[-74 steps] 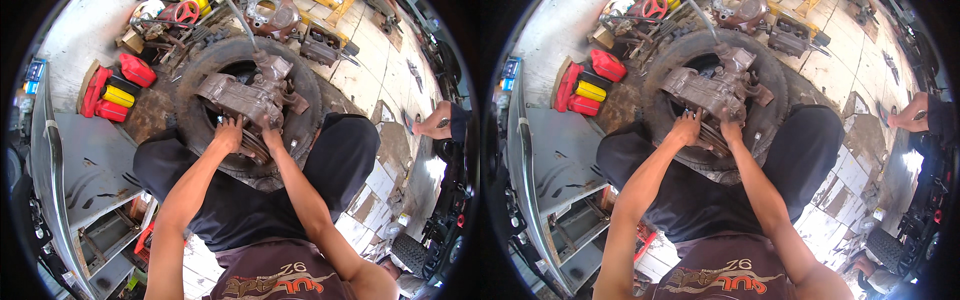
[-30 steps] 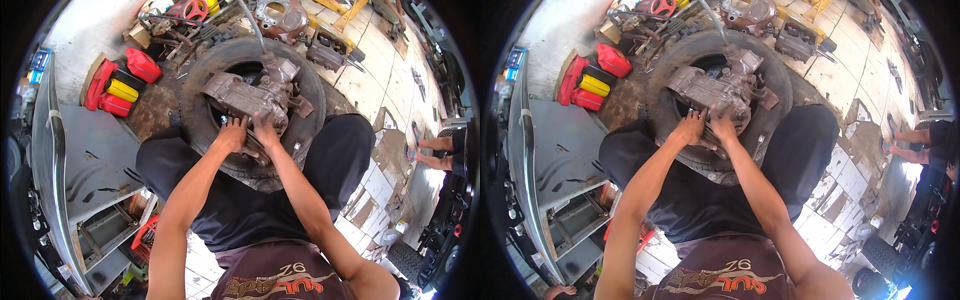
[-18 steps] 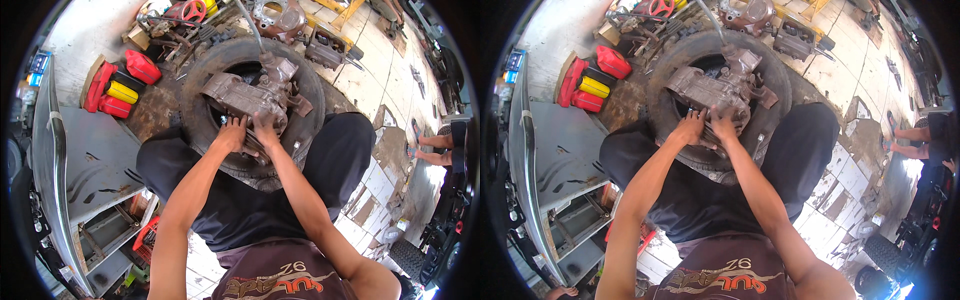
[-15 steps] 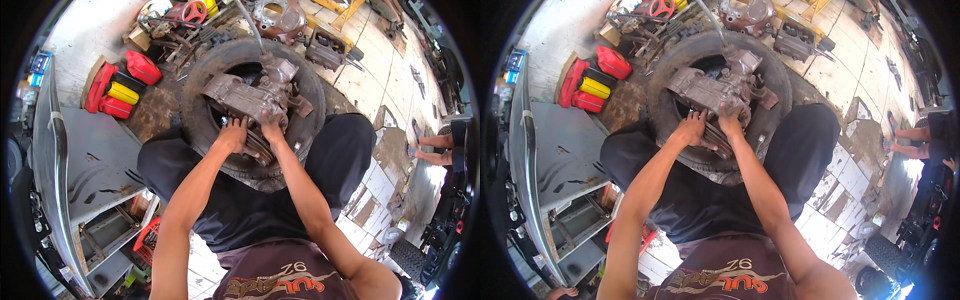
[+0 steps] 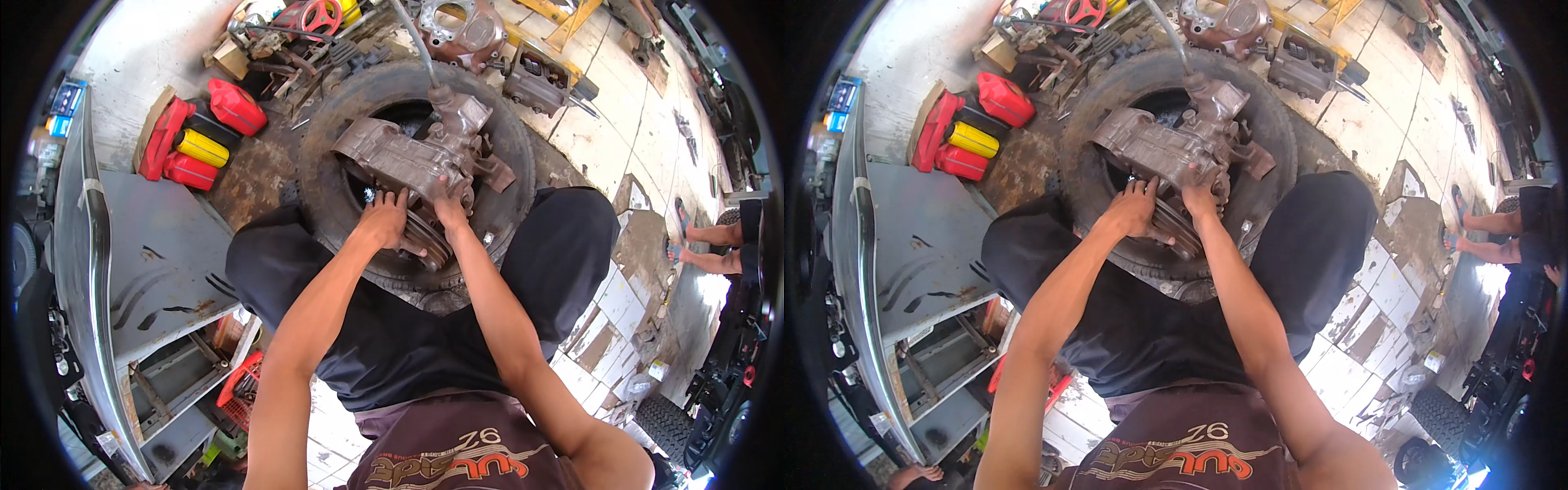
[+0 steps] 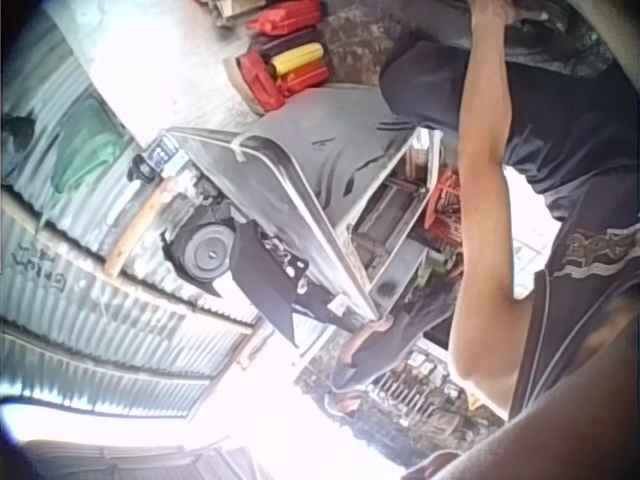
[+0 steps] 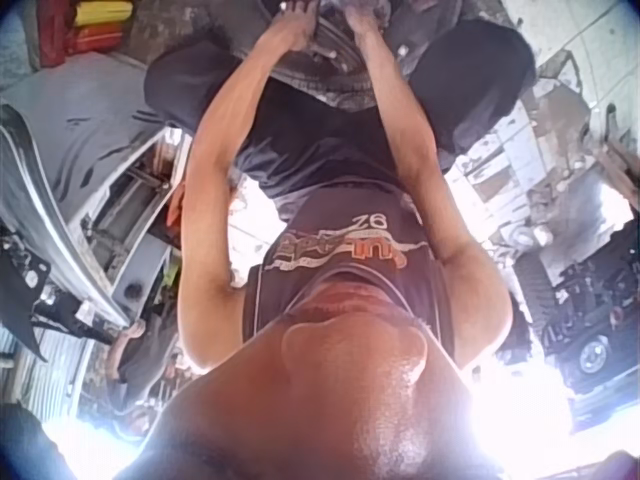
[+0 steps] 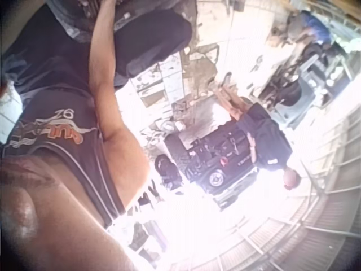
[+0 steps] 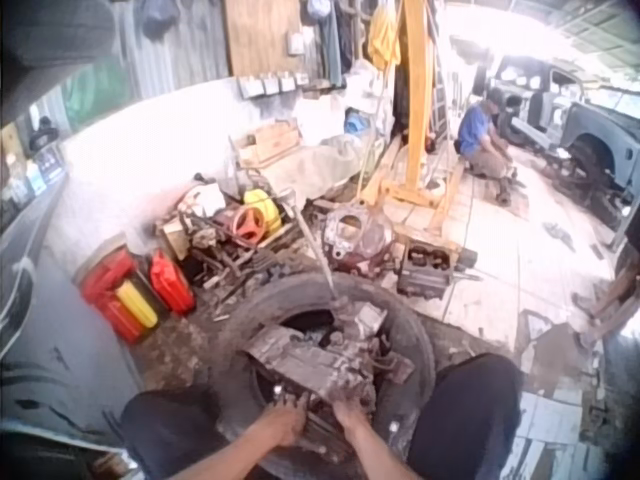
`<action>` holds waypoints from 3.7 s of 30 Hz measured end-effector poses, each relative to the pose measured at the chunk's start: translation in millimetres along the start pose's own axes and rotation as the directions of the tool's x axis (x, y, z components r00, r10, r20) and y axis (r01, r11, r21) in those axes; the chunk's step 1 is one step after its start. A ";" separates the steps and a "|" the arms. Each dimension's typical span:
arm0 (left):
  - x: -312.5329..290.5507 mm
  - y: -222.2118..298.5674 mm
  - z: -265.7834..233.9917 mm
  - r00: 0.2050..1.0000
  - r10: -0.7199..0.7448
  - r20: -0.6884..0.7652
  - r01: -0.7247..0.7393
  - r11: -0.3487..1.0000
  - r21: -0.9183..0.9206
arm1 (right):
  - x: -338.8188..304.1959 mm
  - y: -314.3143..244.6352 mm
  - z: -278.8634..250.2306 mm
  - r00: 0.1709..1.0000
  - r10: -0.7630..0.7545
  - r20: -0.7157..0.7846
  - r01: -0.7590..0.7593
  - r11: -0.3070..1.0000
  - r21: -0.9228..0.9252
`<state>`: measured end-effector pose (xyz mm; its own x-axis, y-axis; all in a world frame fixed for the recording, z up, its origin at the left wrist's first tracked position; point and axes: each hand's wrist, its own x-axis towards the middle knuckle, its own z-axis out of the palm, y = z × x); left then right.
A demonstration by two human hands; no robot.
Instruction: The person scrubs a metallic engine part with a wire brush while rinsing it with a water hose. The part is placed on a tire on the floor, and the person rotates it to clean different surfaces.
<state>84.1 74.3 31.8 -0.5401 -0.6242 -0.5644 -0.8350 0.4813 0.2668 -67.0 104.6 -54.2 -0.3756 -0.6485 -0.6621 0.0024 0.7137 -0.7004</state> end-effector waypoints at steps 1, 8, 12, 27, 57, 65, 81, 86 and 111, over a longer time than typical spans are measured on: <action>1.0 1.6 -0.3 1.000 0.006 0.000 -0.006 1.000 0.009 | 2.4 5.0 2.1 1.000 0.008 -0.025 -0.008 1.000 -0.008; 1.4 1.1 -1.3 1.000 0.001 0.017 -0.001 1.000 0.001 | 3.8 5.8 -2.7 1.000 0.020 0.003 -0.020 1.000 0.013; -1.3 -2.6 1.4 1.000 -0.020 0.013 0.020 1.000 0.010 | -23.6 1.6 16.5 0.999 -0.015 0.031 0.021 0.978 -0.209; -0.2 -2.1 1.7 1.000 -0.008 0.016 0.008 1.000 -0.012 | -2.7 9.5 -5.3 0.996 -0.068 -0.058 0.054 0.975 -0.216; -0.7 4.0 -5.6 0.999 -0.028 0.046 0.024 0.996 0.080 | -56.3 19.4 -26.9 0.640 -0.752 -0.158 0.611 0.623 -0.488; 0.8 2.3 -2.0 0.998 -0.048 0.052 0.042 0.994 0.101 | -47.0 34.3 -30.0 0.784 -0.600 -0.156 0.530 0.779 -0.334; 0.3 3.0 -2.1 0.999 -0.044 0.025 0.041 0.994 0.104 | -29.7 46.7 -86.9 0.830 -0.524 -0.192 0.457 0.836 -0.303; -2.4 -0.7 -4.0 1.000 -0.001 0.030 -0.001 0.997 0.080 | -48.0 17.4 -102.7 0.778 -0.628 -0.007 0.580 0.723 -0.374; -3.5 -2.8 -1.1 1.000 0.008 -0.012 -0.008 1.000 0.019 | -50.7 33.8 -64.2 0.647 -0.761 -0.046 0.658 0.587 -0.471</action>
<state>88.2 74.4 33.9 -0.5481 -0.6279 -0.5526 -0.8286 0.4978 0.2563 -107.4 178.7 -27.2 -0.2878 -0.9505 0.1176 -0.6826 0.1174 -0.7213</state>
